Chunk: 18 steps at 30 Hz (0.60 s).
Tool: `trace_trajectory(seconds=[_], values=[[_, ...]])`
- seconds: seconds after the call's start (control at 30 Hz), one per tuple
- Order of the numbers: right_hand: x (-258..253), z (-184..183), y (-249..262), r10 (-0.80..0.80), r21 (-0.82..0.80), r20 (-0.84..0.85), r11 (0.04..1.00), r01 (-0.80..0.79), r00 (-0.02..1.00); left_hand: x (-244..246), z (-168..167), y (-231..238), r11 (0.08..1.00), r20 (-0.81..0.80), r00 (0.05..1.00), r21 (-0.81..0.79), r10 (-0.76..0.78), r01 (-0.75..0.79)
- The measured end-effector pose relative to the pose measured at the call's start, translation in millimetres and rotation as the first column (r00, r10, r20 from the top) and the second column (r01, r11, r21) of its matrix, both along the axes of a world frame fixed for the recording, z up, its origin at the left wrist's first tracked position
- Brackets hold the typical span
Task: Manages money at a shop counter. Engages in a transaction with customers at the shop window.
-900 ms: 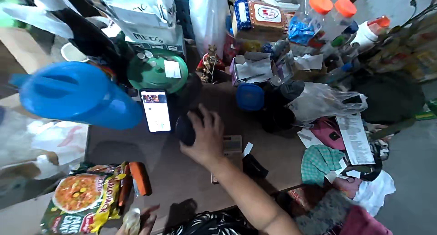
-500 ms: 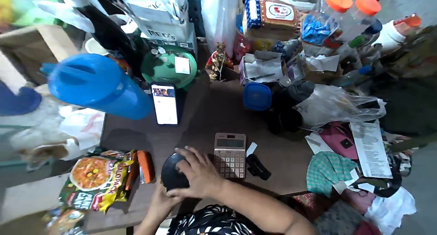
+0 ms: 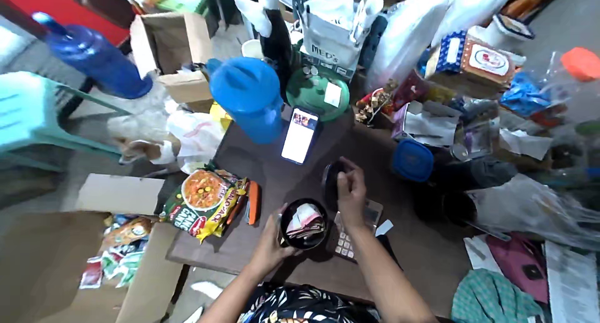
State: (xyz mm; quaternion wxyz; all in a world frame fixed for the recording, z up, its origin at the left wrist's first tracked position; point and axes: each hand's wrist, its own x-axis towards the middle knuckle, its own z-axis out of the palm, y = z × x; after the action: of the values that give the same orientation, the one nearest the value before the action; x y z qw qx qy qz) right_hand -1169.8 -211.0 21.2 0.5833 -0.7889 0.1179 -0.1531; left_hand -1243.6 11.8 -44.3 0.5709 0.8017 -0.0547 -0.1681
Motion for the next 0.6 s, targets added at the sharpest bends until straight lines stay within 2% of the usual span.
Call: trace_trajectory(seconds=[0.03, 0.1, 0.17, 0.27, 0.33, 0.4, 0.47, 0.57, 0.6], values=[[13.6, -2.2, -14.5, -0.015, -0.083, -0.132, 0.997, 0.004, 0.991, 0.9, 3.9, 5.8, 1.000, -0.008, 1.000, 0.011, -0.004, 0.004], [38.2, -14.5, -39.2, -0.021, -0.269, -0.369, 0.959, -0.085, 0.929, 3.7, 19.2, 18.3, 0.999, -0.029, 0.999, 0.030, 0.021, -0.020], [56.8, -32.0, -53.8, -0.048, -0.416, -0.519, 0.887, -0.203, 0.854, 12.7, 35.6, 27.1, 0.997, -0.023, 0.999, 0.060, 0.049, -0.048], [69.5, -47.9, -61.7, -0.090, -0.522, -0.614, 0.791, -0.318, 0.784, 38.2, 50.9, 29.4, 0.991, 0.066, 0.998, 0.135, 0.015, -0.024], [68.3, -50.5, -60.5, -0.115, -0.545, -0.640, 0.765, -0.343, 0.760, 56.4, 54.7, 25.3, 0.977, 0.079, 0.996, 0.213, -0.046, 0.028], [68.3, -45.5, -58.4, -0.130, -0.570, -0.602, 0.761, -0.310, 0.788, 73.5, 52.2, 17.3, 0.962, 0.029, 0.994, 0.257, -0.103, 0.093], [82.2, -33.1, -56.4, -0.085, -0.608, -0.432, 0.762, -0.221, 0.898, 88.0, 43.3, 9.4, 0.950, 0.002, 0.987, 0.271, -0.162, 0.155], [136.8, -8.7, -46.9, 0.087, -0.618, -0.132, 0.772, -0.150, 0.987, 99.8, 30.8, 3.4, 0.942, 0.077, 0.977, 0.292, -0.198, 0.168], [161.6, 2.1, -41.4, 0.137, -0.625, -0.124, 0.759, -0.185, 0.983, 102.5, 28.4, 2.8, 0.938, 0.123, 0.972, 0.312, -0.198, 0.152]])
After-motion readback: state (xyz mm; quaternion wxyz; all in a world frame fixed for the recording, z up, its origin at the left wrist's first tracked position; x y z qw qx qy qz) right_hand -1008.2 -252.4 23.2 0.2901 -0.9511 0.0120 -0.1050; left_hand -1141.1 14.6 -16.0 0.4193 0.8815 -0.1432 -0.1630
